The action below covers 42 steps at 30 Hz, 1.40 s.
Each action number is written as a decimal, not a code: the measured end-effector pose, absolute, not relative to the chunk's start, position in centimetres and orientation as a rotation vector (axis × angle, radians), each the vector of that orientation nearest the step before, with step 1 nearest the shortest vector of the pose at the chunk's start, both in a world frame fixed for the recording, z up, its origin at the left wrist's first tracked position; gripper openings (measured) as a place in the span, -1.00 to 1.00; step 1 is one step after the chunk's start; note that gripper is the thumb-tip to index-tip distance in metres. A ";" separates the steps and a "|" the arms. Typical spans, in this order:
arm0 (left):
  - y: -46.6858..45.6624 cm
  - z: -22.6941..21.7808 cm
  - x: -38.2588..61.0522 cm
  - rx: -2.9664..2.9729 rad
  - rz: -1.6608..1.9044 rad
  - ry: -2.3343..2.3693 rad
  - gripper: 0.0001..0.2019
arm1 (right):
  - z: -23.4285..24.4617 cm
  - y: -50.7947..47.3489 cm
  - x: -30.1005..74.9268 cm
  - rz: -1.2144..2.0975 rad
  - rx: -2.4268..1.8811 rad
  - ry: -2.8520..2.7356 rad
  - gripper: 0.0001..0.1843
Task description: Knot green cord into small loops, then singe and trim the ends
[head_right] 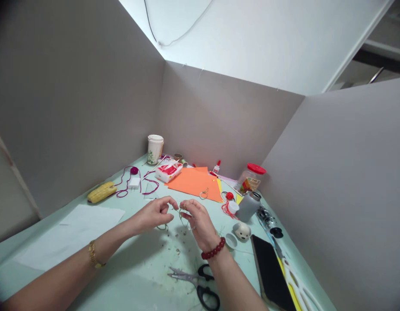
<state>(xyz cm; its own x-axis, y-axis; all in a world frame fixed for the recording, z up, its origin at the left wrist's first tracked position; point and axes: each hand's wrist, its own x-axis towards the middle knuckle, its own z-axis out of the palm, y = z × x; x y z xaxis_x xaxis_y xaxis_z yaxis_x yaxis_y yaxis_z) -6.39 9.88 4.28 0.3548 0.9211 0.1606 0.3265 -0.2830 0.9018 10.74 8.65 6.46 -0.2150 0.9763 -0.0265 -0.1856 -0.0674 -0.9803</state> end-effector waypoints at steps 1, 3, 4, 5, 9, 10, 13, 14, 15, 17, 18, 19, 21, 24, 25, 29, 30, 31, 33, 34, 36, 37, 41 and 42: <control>9.9 4.3 -6.4 1.794 0.919 1.094 -0.75 | 6.5 8.6 10.9 1.490 -0.992 -1.191 -0.83; 9.9 4.2 -6.4 1.795 0.922 1.092 -0.74 | 6.5 8.6 11.1 1.504 -0.993 -1.194 -0.83; 9.9 4.2 -6.3 1.796 0.924 1.098 -0.75 | 6.5 8.6 11.1 1.508 -0.993 -1.194 -0.83; 9.9 4.2 -6.3 1.796 0.929 1.103 -0.75 | 6.5 8.6 11.2 1.512 -0.992 -1.195 -0.83; 9.8 4.3 -6.2 1.753 0.939 1.115 -0.82 | 6.4 8.4 11.2 1.553 -0.977 -1.199 -0.85; 9.7 4.3 -6.1 1.739 0.943 1.134 -0.84 | 6.3 8.4 11.2 1.569 -0.972 -1.205 -0.86; 9.7 4.5 -6.1 1.751 0.968 1.212 -0.86 | 6.2 8.3 11.3 1.609 -0.948 -1.256 -0.88; 9.7 4.5 -6.1 1.771 0.981 1.231 -0.86 | 6.2 8.3 11.3 1.618 -0.937 -1.284 -0.88; 9.7 4.5 -6.2 1.790 0.995 1.245 -0.86 | 6.2 8.3 11.4 1.619 -0.929 -1.315 -0.88; 9.8 4.5 -6.2 1.814 1.017 1.265 -0.87 | 6.3 8.3 11.6 1.605 -0.918 -1.366 -0.87; 9.8 4.4 -6.2 1.808 1.020 1.271 -0.87 | 6.3 8.3 11.6 1.594 -0.909 -1.382 -0.85; 9.9 4.4 -6.2 1.790 1.023 1.271 -0.87 | 6.4 8.3 11.7 1.583 -0.897 -1.387 -0.83; 9.9 4.2 -6.2 1.739 1.025 1.247 -0.87 | 6.5 8.2 11.8 1.581 -0.874 -1.367 -0.81; 10.1 4.0 -6.2 1.703 1.038 1.216 -0.86 | 6.5 8.3 11.7 1.593 -0.882 -1.289 -0.81; 10.1 4.0 -6.2 1.712 1.033 1.214 -0.86 | 6.4 8.3 11.7 1.592 -0.894 -1.257 -0.82; 10.2 3.7 -6.1 1.769 0.963 1.197 -0.84 | 6.1 8.5 11.6 1.594 -0.899 -1.149 -0.86; 10.2 3.7 -6.1 1.770 0.959 1.196 -0.83 | 6.0 8.6 11.6 1.601 -0.894 -1.131 -0.87; 10.1 3.8 -6.1 1.758 0.971 1.202 -0.82 | 5.9 8.6 11.6 1.605 -0.893 -1.119 -0.88; 10.0 4.1 -6.1 1.723 1.039 1.226 -0.81 | 5.8 8.6 11.6 1.595 -0.908 -1.108 -0.87; 9.9 4.3 -6.1 1.719 1.077 1.231 -0.81 | 5.8 8.6 11.5 1.584 -0.918 -1.109 -0.87; 9.7 4.7 -6.3 1.772 1.098 1.227 -0.80 | 5.8 8.7 11.4 1.566 -0.934 -1.117 -0.85; 9.6 4.8 -6.5 1.833 1.062 1.226 -0.80 | 5.7 8.7 11.4 1.560 -0.938 -1.122 -0.83; 9.5 4.6 -7.5 2.134 0.783 1.321 -0.80 | 5.6 8.8 11.3 1.535 -0.967 -1.136 -0.79; 9.5 4.5 -7.6 2.184 0.749 1.357 -0.81 | 5.6 8.9 11.3 1.529 -0.982 -1.142 -0.79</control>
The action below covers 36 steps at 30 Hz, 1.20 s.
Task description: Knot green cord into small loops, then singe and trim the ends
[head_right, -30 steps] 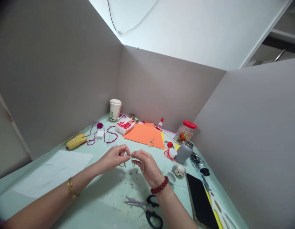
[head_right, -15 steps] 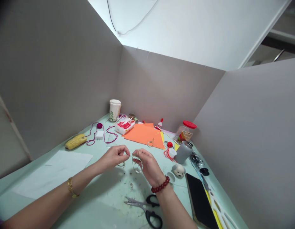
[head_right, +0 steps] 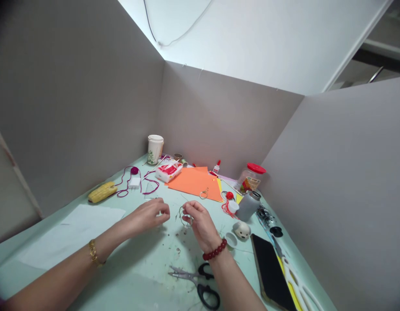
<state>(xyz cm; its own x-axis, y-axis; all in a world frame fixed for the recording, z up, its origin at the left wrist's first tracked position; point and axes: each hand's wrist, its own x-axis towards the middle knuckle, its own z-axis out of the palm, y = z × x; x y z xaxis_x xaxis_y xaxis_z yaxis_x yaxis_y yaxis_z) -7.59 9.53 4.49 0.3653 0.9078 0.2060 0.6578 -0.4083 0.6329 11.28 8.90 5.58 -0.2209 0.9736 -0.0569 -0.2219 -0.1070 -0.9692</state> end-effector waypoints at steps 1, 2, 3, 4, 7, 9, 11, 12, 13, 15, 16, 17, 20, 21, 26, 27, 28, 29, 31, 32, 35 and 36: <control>9.5 4.4 -7.6 2.211 0.752 1.381 -0.81 | 5.5 9.0 11.3 1.526 -0.998 -1.150 -0.78; 9.5 4.4 -7.6 2.217 0.783 1.384 -0.76 | 5.5 9.0 11.3 1.526 -1.013 -1.163 -0.77; 9.4 4.5 -7.5 2.212 0.825 1.353 -0.63 | 5.4 9.1 11.3 1.526 -1.025 -1.180 -0.77; 9.2 4.7 -7.4 2.205 0.870 1.295 -0.47 | 5.4 9.1 11.3 1.528 -1.036 -1.201 -0.77; 8.7 5.4 -6.9 2.260 0.948 1.048 -0.22 | 5.3 9.0 11.2 1.531 -1.065 -1.281 -0.82; 8.5 5.7 -6.7 2.355 0.950 0.939 -0.39 | 5.4 8.8 11.0 1.539 -1.082 -1.341 -0.86; 8.5 5.6 -6.6 2.442 0.931 0.905 -0.63 | 5.5 8.7 10.9 1.563 -1.091 -1.393 -0.89; 8.6 5.4 -6.6 2.472 0.922 0.908 -0.71 | 5.6 8.6 10.9 1.580 -1.096 -1.411 -0.91; 8.8 5.2 -6.5 2.494 0.918 0.920 -0.76 | 5.8 8.5 11.0 1.598 -1.101 -1.424 -0.91; 9.1 4.8 -6.5 2.519 0.923 0.937 -0.78 | 6.1 8.4 11.1 1.639 -1.107 -1.436 -0.91; 9.2 4.6 -6.5 2.517 0.947 0.947 -0.76 | 6.2 8.4 11.3 1.667 -1.096 -1.430 -0.90; 9.3 4.5 -6.5 2.504 0.982 0.963 -0.74 | 6.4 8.3 11.4 1.696 -1.077 -1.420 -0.87; 9.6 4.5 -6.6 2.396 1.065 1.005 -0.77 | 6.7 8.2 11.8 1.725 -1.063 -1.411 -0.74; 9.6 4.5 -6.7 2.345 1.069 1.016 -0.80 | 6.8 8.2 11.9 1.692 -1.091 -1.428 -0.74; 9.8 4.1 -6.6 2.135 0.989 1.040 -0.82 | 6.9 8.1 11.7 1.334 -1.295 -1.623 -0.89; 9.9 4.0 -6.6 2.125 0.981 1.049 -0.82 | 6.9 8.1 11.6 1.260 -1.317 -1.658 -0.90; 9.9 3.9 -6.6 2.127 0.976 1.059 -0.83 | 6.9 8.1 11.6 1.199 -1.331 -1.683 -0.91; 9.9 3.9 -6.5 2.137 0.977 1.070 -0.83 | 6.9 8.1 11.5 1.154 -1.339 -1.698 -0.91; 9.8 4.0 -6.5 2.164 0.987 1.085 -0.83 | 6.8 8.2 11.4 1.101 -1.346 -1.708 -0.92; 9.8 4.1 -6.5 2.177 0.999 1.090 -0.82 | 6.7 8.2 11.4 1.082 -1.346 -1.708 -0.92; 9.4 4.5 -6.5 2.195 1.033 1.093 -0.80 | 6.5 8.3 11.5 1.022 -1.347 -1.712 -0.93; 9.2 4.6 -6.4 2.189 1.036 1.092 -0.79 | 6.4 8.4 11.5 1.008 -1.346 -1.713 -0.93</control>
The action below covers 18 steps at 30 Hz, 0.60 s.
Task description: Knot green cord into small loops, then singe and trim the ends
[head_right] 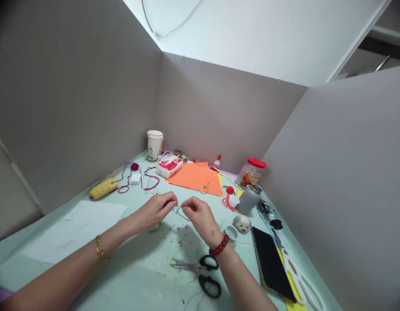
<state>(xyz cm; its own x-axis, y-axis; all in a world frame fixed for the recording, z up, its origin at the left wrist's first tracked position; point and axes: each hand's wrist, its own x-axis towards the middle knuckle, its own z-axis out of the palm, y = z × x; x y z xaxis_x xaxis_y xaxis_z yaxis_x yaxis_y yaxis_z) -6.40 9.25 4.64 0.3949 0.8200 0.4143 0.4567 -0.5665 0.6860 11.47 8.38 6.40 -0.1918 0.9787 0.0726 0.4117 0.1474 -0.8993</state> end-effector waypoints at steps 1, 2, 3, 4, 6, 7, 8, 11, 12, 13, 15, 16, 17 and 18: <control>9.1 4.7 -6.3 2.178 1.032 1.096 -0.79 | 6.3 8.4 11.5 0.997 -1.344 -1.715 -0.93; 9.0 4.7 -6.3 2.166 1.023 1.108 -0.80 | 6.2 8.4 11.5 0.987 -1.340 -1.716 -0.93; 9.0 4.7 -6.2 2.156 1.015 1.129 -0.83 | 6.2 8.4 11.5 0.977 -1.335 -1.717 -0.93; 9.0 4.7 -6.1 2.151 1.007 1.153 -0.87 | 6.1 8.4 11.5 0.967 -1.328 -1.717 -0.93; 9.0 4.5 -5.9 2.145 1.009 1.200 -0.92 | 6.0 8.4 11.5 0.947 -1.316 -1.714 -0.93; 9.0 4.5 -5.9 2.140 1.015 1.217 -0.92 | 6.0 8.4 11.5 0.937 -1.311 -1.712 -0.93; 9.0 4.5 -5.8 2.130 1.023 1.227 -0.92 | 5.9 8.4 11.5 0.927 -1.307 -1.710 -0.93; 9.0 4.4 -5.7 2.065 1.044 1.254 -0.90 | 5.8 8.3 11.4 0.899 -1.304 -1.706 -0.94; 9.0 4.4 -5.6 2.036 1.049 1.265 -0.89 | 5.8 8.3 11.4 0.891 -1.305 -1.704 -0.94; 9.0 4.3 -5.5 2.001 1.055 1.276 -0.87 | 5.7 8.3 11.4 0.884 -1.306 -1.702 -0.94; 9.0 4.1 -5.4 1.911 1.062 1.290 -0.84 | 5.7 8.4 11.2 0.870 -1.309 -1.693 -0.94; 9.0 3.9 -5.2 1.856 1.064 1.284 -0.82 | 5.6 8.4 11.2 0.862 -1.310 -1.687 -0.94; 9.0 3.7 -5.0 1.793 1.065 1.270 -0.80 | 5.6 8.4 11.1 0.854 -1.312 -1.679 -0.94; 9.1 3.4 -4.9 1.723 1.070 1.251 -0.78 | 5.6 8.4 11.1 0.846 -1.315 -1.672 -0.94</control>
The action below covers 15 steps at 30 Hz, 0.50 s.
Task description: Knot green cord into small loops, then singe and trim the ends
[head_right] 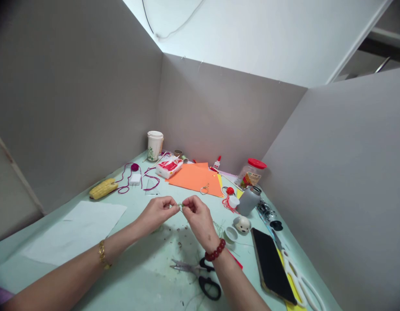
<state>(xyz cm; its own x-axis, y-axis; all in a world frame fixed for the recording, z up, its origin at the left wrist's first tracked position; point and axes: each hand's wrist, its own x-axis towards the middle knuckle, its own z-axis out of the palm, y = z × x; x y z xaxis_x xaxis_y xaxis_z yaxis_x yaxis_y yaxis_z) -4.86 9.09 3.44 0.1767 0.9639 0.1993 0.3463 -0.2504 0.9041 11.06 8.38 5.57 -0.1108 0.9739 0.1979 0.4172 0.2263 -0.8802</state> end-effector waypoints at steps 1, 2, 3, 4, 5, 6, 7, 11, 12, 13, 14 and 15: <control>9.2 3.2 -4.7 1.652 1.082 1.231 -0.77 | 5.5 8.4 11.0 0.839 -1.317 -1.665 -0.94; 9.2 2.9 -4.5 1.584 1.103 1.211 -0.76 | 5.5 8.4 11.0 0.832 -1.316 -1.661 -0.94; 9.3 2.8 -4.3 1.526 1.133 1.192 -0.75 | 5.5 8.4 10.9 0.827 -1.313 -1.659 -0.93; 9.3 2.6 -4.1 1.476 1.169 1.175 -0.76 | 5.4 8.4 10.9 0.823 -1.309 -1.658 -0.94; 9.3 2.6 -4.0 1.435 1.207 1.161 -0.76 | 5.4 8.4 10.9 0.820 -1.302 -1.657 -0.94; 9.3 2.6 -3.9 1.402 1.240 1.148 -0.76 | 5.3 8.4 10.9 0.817 -1.297 -1.657 -0.94; 9.2 2.6 -3.8 1.376 1.264 1.136 -0.76 | 5.2 8.5 10.9 0.815 -1.293 -1.656 -0.94; 9.0 2.9 -3.8 1.323 1.300 1.109 -0.74 | 5.0 8.4 10.9 0.808 -1.292 -1.652 -0.94; 9.0 3.0 -3.8 1.320 1.296 1.104 -0.74 | 5.0 8.4 10.8 0.811 -1.291 -1.655 -0.93; 9.0 3.0 -3.8 1.319 1.290 1.100 -0.75 | 5.0 8.4 10.8 0.816 -1.290 -1.660 -0.93; 9.1 2.9 -3.8 1.318 1.285 1.098 -0.75 | 5.1 8.3 10.7 0.821 -1.293 -1.668 -0.94; 9.1 2.9 -3.8 1.320 1.279 1.097 -0.76 | 5.1 8.3 10.7 0.820 -1.298 -1.680 -0.95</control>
<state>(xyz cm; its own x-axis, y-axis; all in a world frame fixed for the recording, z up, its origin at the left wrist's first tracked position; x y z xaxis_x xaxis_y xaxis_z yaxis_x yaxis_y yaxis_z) -3.77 9.14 2.86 0.0462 0.9897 0.1355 -0.0171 -0.1348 0.9907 10.69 8.32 5.08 -0.1118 0.9683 0.2233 0.4194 0.2497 -0.8728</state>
